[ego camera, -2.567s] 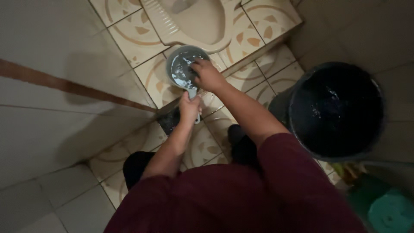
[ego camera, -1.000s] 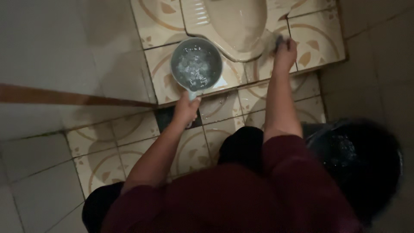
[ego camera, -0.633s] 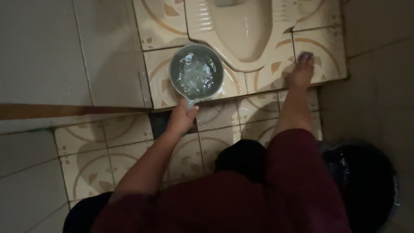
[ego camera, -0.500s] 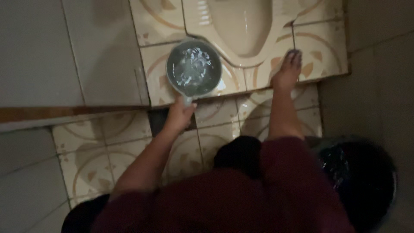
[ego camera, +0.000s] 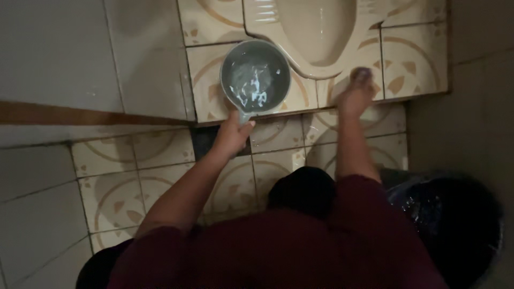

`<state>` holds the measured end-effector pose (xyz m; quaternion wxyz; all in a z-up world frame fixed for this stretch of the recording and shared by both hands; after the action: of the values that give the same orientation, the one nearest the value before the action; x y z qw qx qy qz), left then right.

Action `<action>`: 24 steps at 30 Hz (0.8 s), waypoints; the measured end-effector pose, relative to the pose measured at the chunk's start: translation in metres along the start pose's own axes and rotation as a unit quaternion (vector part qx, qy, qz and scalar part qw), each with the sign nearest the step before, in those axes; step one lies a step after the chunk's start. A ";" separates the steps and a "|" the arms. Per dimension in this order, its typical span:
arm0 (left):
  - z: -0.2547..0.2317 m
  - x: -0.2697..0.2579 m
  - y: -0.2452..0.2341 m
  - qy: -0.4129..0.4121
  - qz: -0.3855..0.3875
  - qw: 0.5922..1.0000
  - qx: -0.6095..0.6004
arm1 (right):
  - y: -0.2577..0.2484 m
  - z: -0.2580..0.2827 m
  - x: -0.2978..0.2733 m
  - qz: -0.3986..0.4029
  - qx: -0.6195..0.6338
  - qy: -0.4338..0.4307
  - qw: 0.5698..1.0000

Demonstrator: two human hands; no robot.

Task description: The person cleans a squat toilet and the surrounding tiled floor using a small metal pot and a scrub brush. They repeatedly scoop water from a larger bucket, pour it onto the surfaces, and scrub the toilet bowl and floor tiles.

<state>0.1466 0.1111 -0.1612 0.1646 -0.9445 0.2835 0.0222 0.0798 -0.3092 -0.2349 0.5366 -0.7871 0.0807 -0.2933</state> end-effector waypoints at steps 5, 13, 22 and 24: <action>0.011 -0.008 0.007 -0.140 0.051 0.987 -0.064 | -0.020 -0.051 0.020 0.123 0.370 0.335 0.858; -0.035 0.005 0.001 0.219 -0.055 0.974 0.001 | -0.038 0.004 0.055 0.029 0.218 0.052 0.974; -0.015 0.000 0.031 -0.163 0.068 0.982 -0.061 | -0.038 0.009 0.050 -0.093 0.131 -0.033 0.986; -0.028 0.009 0.020 -0.116 0.062 0.991 0.028 | -0.023 -0.017 0.071 0.001 0.278 0.103 0.955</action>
<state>0.1422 0.0818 -0.1417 0.2215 -0.9111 0.3207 0.1341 0.1235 -0.3447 -0.1836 0.7232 -0.5721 0.0513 -0.3835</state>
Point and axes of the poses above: each hand's wrist, its own x-axis towards the middle knuckle, its own y-axis out of the palm, z = x × y, the point moved 9 cm from there along x, towards the middle knuckle, and after that the axes turned 3 degrees about y, right-handed, at the moved point
